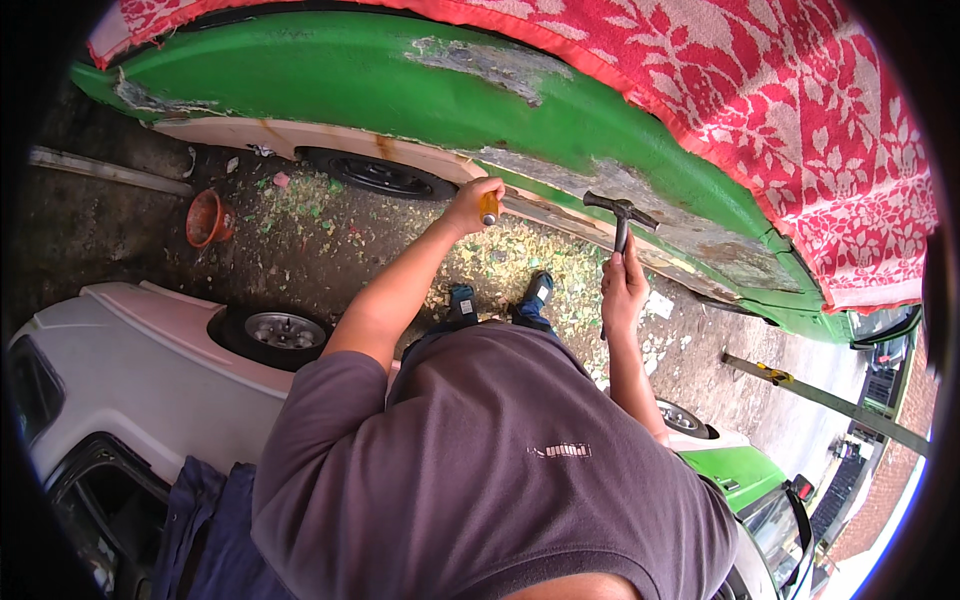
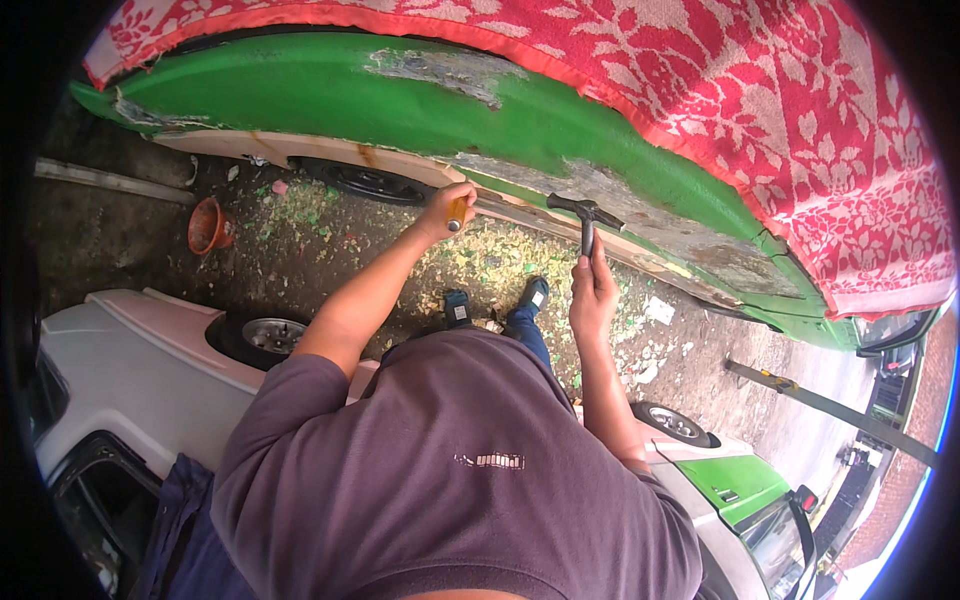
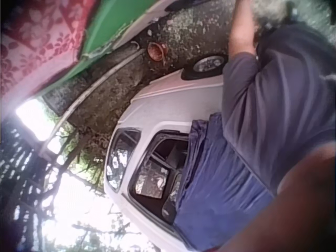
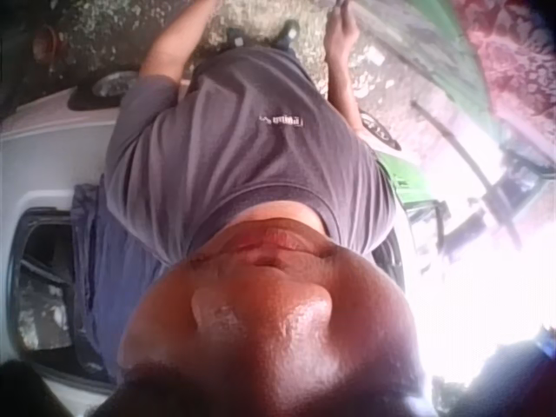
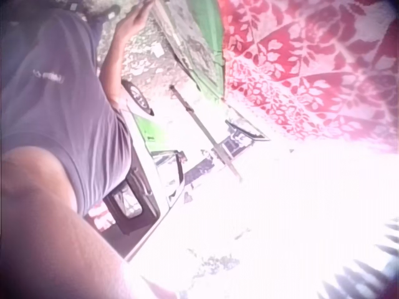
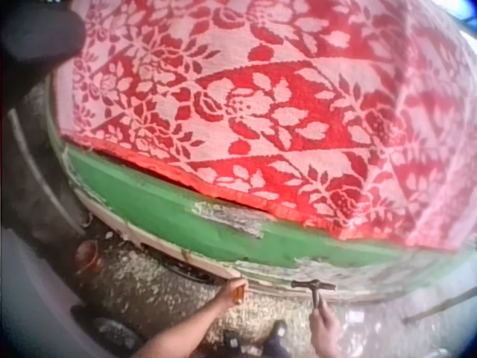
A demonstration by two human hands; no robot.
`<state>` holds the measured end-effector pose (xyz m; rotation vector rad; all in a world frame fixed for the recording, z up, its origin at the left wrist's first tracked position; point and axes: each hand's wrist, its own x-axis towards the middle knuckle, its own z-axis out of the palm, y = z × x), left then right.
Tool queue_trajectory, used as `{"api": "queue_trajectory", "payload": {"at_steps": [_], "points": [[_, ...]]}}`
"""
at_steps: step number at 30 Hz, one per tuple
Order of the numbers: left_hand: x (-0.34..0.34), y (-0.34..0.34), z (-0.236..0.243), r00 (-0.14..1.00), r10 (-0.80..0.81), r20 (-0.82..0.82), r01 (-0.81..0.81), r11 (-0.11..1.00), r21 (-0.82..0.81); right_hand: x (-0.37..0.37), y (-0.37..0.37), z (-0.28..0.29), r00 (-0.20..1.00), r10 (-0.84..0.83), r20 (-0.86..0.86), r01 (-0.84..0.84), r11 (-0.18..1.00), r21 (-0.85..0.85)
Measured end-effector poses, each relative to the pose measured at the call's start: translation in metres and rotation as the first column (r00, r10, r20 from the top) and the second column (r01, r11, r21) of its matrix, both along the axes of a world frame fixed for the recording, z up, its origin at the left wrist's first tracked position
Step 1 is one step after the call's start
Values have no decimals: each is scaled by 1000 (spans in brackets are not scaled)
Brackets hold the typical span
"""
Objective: The person uses a hammer and a yellow-handled chisel to chip away at a green vehicle panel, removing material from the surface. The work is performed in a cluttered outdoor area with a white van and a red patterned cloth visible nearby.
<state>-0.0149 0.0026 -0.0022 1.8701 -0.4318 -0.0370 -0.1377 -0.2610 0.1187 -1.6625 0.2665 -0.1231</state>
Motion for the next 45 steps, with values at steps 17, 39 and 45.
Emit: {"api": "queue_trajectory", "payload": {"at_steps": [17, 39, 45], "points": [[3, 37, 10, 988, -41, 147, 33, 998, 59, 4, 14, 8, 998, 36, -44, -34, 999, 41], [-4, 35, -22, 936, 94, 339, -101, 995, 4, -11, 17, -2, 981, 166, -100, -183, 962, -203], [-1, 29, -29, 943, 222, 249, -199, 973, -116, -17, 48, 1, 860, 499, 108, -355, 737, -575]]}}
